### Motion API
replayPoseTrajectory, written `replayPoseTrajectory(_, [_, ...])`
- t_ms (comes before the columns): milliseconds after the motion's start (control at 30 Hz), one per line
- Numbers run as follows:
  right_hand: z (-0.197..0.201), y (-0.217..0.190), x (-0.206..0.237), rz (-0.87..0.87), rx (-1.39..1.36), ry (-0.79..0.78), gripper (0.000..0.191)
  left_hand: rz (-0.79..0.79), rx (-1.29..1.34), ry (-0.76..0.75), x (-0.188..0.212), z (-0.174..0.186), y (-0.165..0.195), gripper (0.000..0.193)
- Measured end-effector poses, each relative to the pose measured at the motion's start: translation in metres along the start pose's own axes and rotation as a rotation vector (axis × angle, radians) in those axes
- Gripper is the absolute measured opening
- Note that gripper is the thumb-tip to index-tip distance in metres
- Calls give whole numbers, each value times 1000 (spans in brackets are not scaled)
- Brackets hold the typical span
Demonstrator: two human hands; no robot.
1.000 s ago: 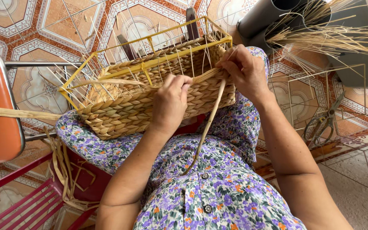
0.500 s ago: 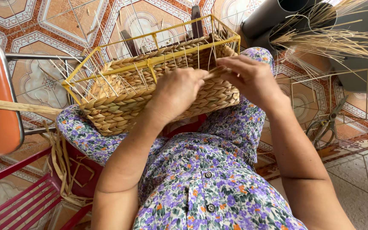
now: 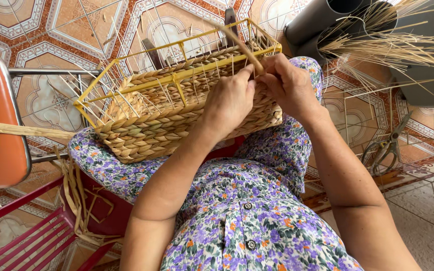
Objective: The person weaves a rectangular basket by hand, threading dried palm leaves through a yellow metal frame. They repeatedly pull the leaves through the vertical wires and adjust the tension to form a tight weave pattern.
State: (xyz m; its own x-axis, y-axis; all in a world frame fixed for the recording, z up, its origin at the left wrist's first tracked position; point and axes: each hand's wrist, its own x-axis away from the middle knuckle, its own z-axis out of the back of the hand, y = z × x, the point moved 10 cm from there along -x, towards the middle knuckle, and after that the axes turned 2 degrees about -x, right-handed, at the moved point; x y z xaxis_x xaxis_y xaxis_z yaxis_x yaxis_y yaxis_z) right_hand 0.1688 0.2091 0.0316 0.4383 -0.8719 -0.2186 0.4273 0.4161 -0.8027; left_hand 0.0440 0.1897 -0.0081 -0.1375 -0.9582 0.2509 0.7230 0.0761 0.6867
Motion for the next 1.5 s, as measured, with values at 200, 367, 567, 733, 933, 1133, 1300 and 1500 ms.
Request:
replayPoseTrajectory(200, [0, 22, 0, -200, -287, -27, 7, -441, 255, 341, 14, 36, 26, 10])
replayPoseTrajectory(367, [-4, -5, -4, 50, -20, -21, 6, -785, 114, 473, 60, 22, 45, 10])
replayPoseTrajectory(567, [-11, -23, 1, 154, 132, -156, 15, -176, 86, 354, 52, 27, -27, 17])
replayPoseTrajectory(733, [-2, -7, 1, -27, -33, 64, 12, -63, 193, 183, 75, 34, -51, 30])
replayPoseTrajectory(933, [-2, 7, -3, -152, -159, -16, 11, -364, -200, 499, 83, 23, 9, 53])
replayPoseTrajectory(1133, [19, -22, -2, 36, 59, 13, 5, -285, -189, 126, 56, 10, 7, 43])
replayPoseTrajectory(1300, [-17, -50, 3, 282, 230, -101, 22, -186, -160, 28, 61, 70, -14, 21])
replayPoseTrajectory(1500, [-17, -35, -4, 171, 214, -39, 10, -546, -328, 705, 119, 134, 50, 19])
